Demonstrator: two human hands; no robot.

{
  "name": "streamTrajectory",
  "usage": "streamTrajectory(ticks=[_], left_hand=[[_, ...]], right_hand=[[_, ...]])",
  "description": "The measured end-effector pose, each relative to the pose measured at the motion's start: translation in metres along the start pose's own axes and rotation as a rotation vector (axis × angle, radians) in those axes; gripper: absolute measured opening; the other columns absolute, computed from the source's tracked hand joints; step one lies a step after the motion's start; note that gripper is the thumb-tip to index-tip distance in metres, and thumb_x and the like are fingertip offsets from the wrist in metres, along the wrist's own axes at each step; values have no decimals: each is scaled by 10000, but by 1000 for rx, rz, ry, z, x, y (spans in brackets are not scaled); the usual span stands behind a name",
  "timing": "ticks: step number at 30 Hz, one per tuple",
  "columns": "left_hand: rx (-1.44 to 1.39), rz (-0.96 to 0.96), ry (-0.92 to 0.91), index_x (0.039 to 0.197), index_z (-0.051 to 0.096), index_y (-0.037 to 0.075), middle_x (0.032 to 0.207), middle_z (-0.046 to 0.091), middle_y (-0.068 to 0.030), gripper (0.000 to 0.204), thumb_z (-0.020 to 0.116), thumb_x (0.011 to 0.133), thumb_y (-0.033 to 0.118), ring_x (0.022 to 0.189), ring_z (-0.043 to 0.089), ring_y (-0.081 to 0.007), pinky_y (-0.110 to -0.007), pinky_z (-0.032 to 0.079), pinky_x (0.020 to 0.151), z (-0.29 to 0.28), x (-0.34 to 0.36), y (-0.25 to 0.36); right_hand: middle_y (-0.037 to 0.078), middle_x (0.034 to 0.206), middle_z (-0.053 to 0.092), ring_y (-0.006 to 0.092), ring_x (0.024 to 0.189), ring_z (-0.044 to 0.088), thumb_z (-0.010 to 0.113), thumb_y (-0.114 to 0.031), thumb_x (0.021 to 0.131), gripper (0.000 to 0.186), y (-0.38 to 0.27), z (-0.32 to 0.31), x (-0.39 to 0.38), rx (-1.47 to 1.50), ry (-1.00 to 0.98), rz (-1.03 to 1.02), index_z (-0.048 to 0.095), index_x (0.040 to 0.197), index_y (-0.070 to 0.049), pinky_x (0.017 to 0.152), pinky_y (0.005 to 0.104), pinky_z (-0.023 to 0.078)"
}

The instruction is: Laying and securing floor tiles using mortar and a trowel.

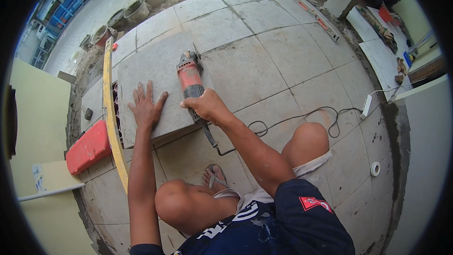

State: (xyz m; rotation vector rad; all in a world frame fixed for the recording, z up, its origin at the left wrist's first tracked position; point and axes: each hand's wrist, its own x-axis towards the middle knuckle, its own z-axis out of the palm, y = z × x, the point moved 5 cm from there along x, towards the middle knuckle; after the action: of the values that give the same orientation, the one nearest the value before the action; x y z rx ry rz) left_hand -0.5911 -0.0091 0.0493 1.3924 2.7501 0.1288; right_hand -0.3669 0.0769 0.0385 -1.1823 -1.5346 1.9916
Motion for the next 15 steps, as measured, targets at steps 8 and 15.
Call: streamTrajectory(ticks=[8, 15], left_hand=[[24, 7, 30, 1618, 274, 242, 1686, 187, -153, 907, 456, 907, 775, 1558, 135, -375, -690, 42, 1190, 0, -1, 0], [22, 2, 26, 1619, 273, 239, 1686, 186, -152, 912, 462, 905, 774, 1559, 131, -376, -693, 48, 1189, 0, -1, 0]], right_hand=[[12, 671, 583, 118, 588, 514, 820, -314, 732, 325, -1, 1, -11, -10, -3, 4, 627, 700, -55, 540, 326, 427], [6, 664, 587, 117, 577, 519, 818, -305, 737, 317, -2, 3, -19, 12, -7, 8, 624, 697, -58, 535, 320, 430]])
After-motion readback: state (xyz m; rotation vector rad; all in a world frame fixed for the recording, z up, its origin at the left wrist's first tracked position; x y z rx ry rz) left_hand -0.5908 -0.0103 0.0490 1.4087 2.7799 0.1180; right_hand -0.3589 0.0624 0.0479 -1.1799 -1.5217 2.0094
